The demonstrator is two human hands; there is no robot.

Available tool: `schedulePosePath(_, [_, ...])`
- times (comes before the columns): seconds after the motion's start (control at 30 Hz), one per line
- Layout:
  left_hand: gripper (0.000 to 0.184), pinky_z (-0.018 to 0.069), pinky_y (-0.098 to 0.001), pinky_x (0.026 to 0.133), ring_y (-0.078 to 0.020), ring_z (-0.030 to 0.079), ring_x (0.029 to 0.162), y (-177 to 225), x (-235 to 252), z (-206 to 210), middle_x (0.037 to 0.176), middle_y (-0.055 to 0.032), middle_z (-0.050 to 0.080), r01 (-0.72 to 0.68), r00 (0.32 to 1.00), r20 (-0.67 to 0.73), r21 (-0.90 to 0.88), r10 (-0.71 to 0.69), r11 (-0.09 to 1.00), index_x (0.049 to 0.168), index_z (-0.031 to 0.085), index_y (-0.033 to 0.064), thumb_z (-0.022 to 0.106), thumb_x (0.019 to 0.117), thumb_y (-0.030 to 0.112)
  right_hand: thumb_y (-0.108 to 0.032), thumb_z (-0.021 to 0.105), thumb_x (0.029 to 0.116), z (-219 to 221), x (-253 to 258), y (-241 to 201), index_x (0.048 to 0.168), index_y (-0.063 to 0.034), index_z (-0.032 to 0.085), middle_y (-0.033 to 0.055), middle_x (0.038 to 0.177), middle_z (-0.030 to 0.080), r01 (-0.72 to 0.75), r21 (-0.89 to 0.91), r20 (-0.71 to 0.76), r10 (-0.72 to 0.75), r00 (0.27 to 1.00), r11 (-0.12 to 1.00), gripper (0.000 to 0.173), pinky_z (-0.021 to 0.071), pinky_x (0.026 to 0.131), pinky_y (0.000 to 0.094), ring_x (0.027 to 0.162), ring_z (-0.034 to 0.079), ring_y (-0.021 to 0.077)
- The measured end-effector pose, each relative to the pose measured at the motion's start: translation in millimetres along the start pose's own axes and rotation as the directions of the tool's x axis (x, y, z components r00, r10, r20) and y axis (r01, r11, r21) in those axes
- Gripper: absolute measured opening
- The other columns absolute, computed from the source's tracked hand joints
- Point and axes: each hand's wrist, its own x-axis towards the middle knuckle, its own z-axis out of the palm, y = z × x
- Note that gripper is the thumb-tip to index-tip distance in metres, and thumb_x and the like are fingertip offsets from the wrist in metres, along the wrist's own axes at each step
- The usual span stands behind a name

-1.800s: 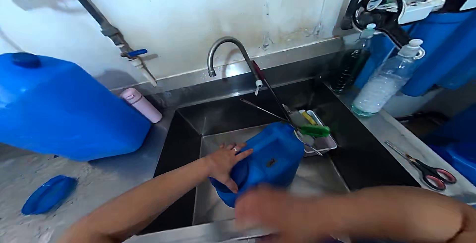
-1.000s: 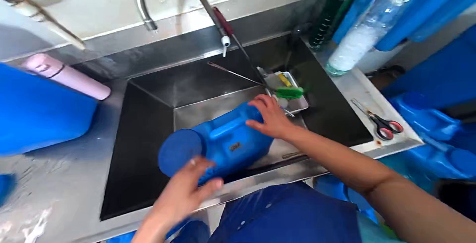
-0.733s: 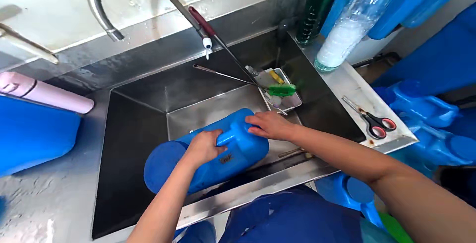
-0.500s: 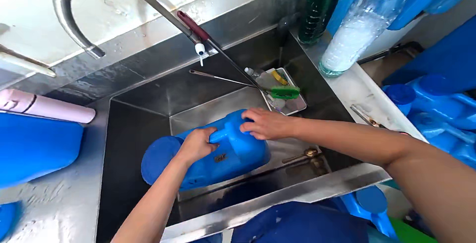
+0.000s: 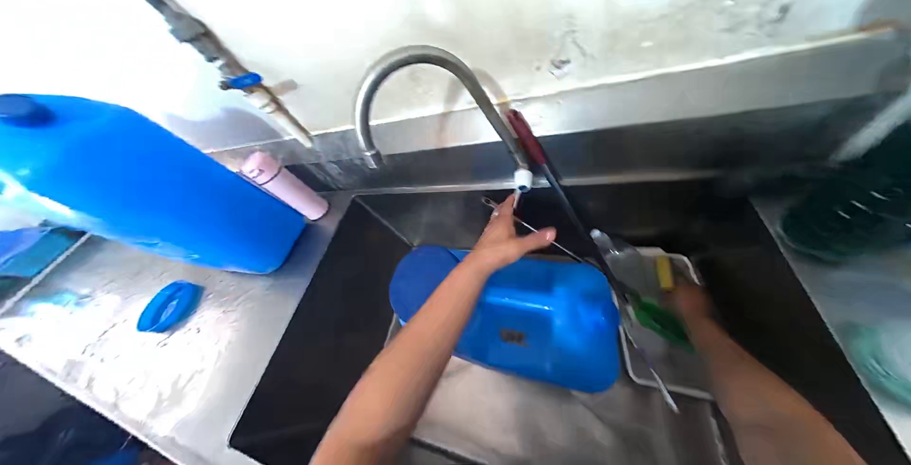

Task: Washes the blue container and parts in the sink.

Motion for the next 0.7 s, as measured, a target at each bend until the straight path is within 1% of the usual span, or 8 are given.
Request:
schedulePosePath(0.1, [0.051, 0.0483, -0.0378, 0.103, -0.0253, 0.059, 0.124, 10.5, 33.0, 13.2, 0.144, -0.0235, 0.051, 0.064, 0.997, 0.007, -0.533, -0.072, 0.844, 0.156, 0.024, -0.0006, 0.033, 0.1121, 0.023, -0.016, 0.058, 0.1039, 2.3, 3.9, 0.1, 0.139, 0.0066, 0.055, 0.0371, 0.137, 0.056, 0.026, 0.113, -0.130, -0.011, 0.991, 0.993, 0.042, 0.0420, 0.107, 0.0676, 0.130, 0.054, 0.0532])
schedulePosePath(0.17, [0.055, 0.0501, -0.0384, 0.097, -0.0257, 0.062, 0.117, 13.2, 36.1, 6.2, 0.144, -0.0228, 0.051, 0.153, 0.987, 0.053, -0.624, -0.154, 0.766, 0.156, 0.027, 0.0015, 0.021, 0.1138, 0.037, -0.009, 0.063, 0.0981, -27.5, -11.8, -29.6, 0.123, 0.0172, 0.061, 0.0446, 0.136, 0.049, 0.321, 0.286, -0.327, -0.222, 0.918, 0.903, 0.037, 0.0358, 0.110, 0.0678, 0.131, 0.046, 0.0589])
schedulePosePath(0.33, [0.049, 0.0547, -0.0315, 0.075, -0.0167, 0.065, 0.082, 14.3, 21.4, -25.9, 0.104, -0.0112, 0.064, 0.124, 0.977, -0.054, -0.644, -0.206, 0.755, 0.134, 0.051, 0.0003, 0.024, 0.1141, 0.035, -0.014, 0.075, 0.0761, -96.7, -134.6, -229.1, 0.082, 0.0130, 0.061, 0.0385, 0.141, 0.049, 0.941, 0.206, -0.399, -0.855, 0.332, 0.269, 0.031, 0.0457, 0.104, 0.0575, 0.131, 0.050, 0.0497])
schedulePosePath(0.4, [0.036, 0.0537, -0.0265, 0.064, -0.0096, 0.062, 0.069, 10.9, 8.9, -45.5, 0.083, -0.0022, 0.064, -0.071, 0.949, -0.256, -0.740, -0.182, 0.668, 0.113, 0.059, 0.0059, 0.033, 0.1121, 0.031, -0.004, 0.080, 0.0767, -84.7, -176.2, -309.4, 0.096, 0.0117, 0.064, 0.0342, 0.144, 0.050, 0.946, 0.271, -0.233, -0.941, 0.244, 0.178, 0.030, 0.0446, 0.107, 0.0582, 0.134, 0.050, 0.0471])
schedulePosePath(0.47, [0.037, 0.0560, -0.0268, 0.070, -0.0074, 0.065, 0.079, -14.7, -9.3, -83.0, 0.095, 0.0008, 0.067, -0.220, 0.890, -0.435, -0.674, -0.138, 0.705, 0.121, 0.058, 0.0133, 0.031, 0.1118, 0.037, 0.005, 0.075, 0.0765, -63.7, -199.3, -367.8, 0.119, 0.0068, 0.061, 0.0298, 0.130, 0.060, 0.964, 0.241, -0.126, -0.982, 0.143, 0.109, 0.044, 0.0502, 0.099, 0.0593, 0.120, 0.060, 0.0445])
schedulePosePath(0.57, [0.049, 0.0452, -0.0421, 0.108, -0.0236, 0.059, 0.123, -65.4, -52.5, -102.7, 0.134, -0.0213, 0.059, -0.106, 0.942, -0.321, -0.018, 0.095, 0.994, 0.147, 0.038, -0.0060, 0.041, 0.1081, 0.024, 0.005, 0.060, 0.0945, -34.1, -212.1, -422.6, 0.159, -0.0082, 0.037, 0.0269, 0.145, 0.054, 0.956, 0.227, 0.117, -0.980, 0.163, 0.186, 0.070, 0.0436, 0.111, 0.0586, 0.132, 0.056, 0.0431])
schedulePosePath(0.63, [0.075, 0.0162, -0.0686, 0.120, -0.0414, 0.032, 0.149, -66.5, -81.1, -90.4, 0.154, -0.0239, 0.045, -0.020, 1.000, 0.021, 0.581, 0.010, 0.814, 0.151, 0.046, 0.0017, 0.070, 0.0924, 0.042, 0.002, 0.060, 0.0977, -11.1, -219.5, -440.5, 0.153, -0.0055, 0.046, 0.0259, 0.141, 0.057, 0.838, 0.440, 0.122, -0.946, 0.301, 0.323, 0.057, 0.0445, 0.110, 0.0524, 0.129, 0.058, 0.0378])
schedulePosePath(0.7, [0.086, 0.0226, -0.0750, 0.111, -0.0467, 0.030, 0.148, -63.1, -86.2, -89.6, 0.157, -0.0221, 0.041, 0.006, 0.995, 0.060, 0.779, -0.084, 0.627, 0.148, 0.052, 0.0129, 0.077, 0.0797, 0.058, -0.006, 0.066, 0.0974, 11.3, -232.8, -443.4, 0.128, 0.0037, 0.062, 0.0232, 0.116, 0.068, 0.661, 0.654, -0.001, -0.873, 0.488, 0.369, 0.032, 0.0542, 0.092, 0.0481, 0.102, 0.067, 0.0304])
